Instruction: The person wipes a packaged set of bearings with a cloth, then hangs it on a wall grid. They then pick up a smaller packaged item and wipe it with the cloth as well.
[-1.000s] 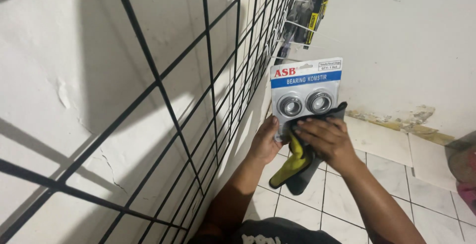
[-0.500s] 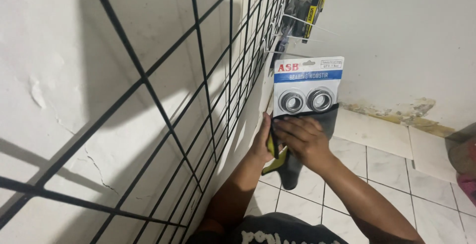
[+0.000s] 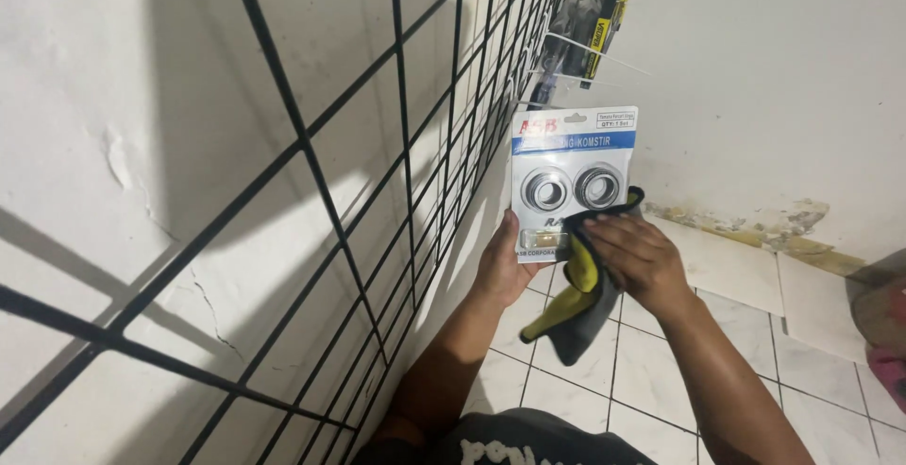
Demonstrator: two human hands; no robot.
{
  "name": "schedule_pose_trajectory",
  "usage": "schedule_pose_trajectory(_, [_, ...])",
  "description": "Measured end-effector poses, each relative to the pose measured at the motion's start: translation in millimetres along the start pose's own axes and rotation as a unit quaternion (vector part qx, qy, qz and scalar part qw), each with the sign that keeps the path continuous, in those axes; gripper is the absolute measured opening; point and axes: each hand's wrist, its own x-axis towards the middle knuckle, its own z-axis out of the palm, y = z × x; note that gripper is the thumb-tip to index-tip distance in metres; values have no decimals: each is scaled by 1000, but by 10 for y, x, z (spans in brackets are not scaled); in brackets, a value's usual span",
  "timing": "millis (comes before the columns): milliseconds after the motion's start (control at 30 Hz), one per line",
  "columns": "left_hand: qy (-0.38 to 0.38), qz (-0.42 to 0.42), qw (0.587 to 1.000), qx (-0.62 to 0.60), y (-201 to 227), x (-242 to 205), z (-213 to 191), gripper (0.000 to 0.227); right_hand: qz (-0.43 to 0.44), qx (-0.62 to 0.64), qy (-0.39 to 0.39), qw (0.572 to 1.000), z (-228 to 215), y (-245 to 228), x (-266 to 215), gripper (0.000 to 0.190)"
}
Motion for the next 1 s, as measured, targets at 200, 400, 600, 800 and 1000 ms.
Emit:
schedule_pose_trajectory(200, [-14,-38,999,11,-37,20,13,60,41,-27,11,999,46,-172,51,17])
schedule_pose_trajectory(400, [4,-64,995,-72,-649,137,-662,61,-6,-46,10,999,375,-432,191,15])
schedule_pose_trajectory(600, [-73,494,665,555,-685,112,-998,62,-27,-24,-21,999,285,-388,268,25])
schedule_pose_trajectory(800, [48,-6,999,-4,-188,119,-509,69,11,-25,-30,999,64,63,-62,20])
schedule_pose_trajectory(1000, [3,-15,1000,-4,-170,108,-258,76,11,-68,-1,998,86,-152,46,24])
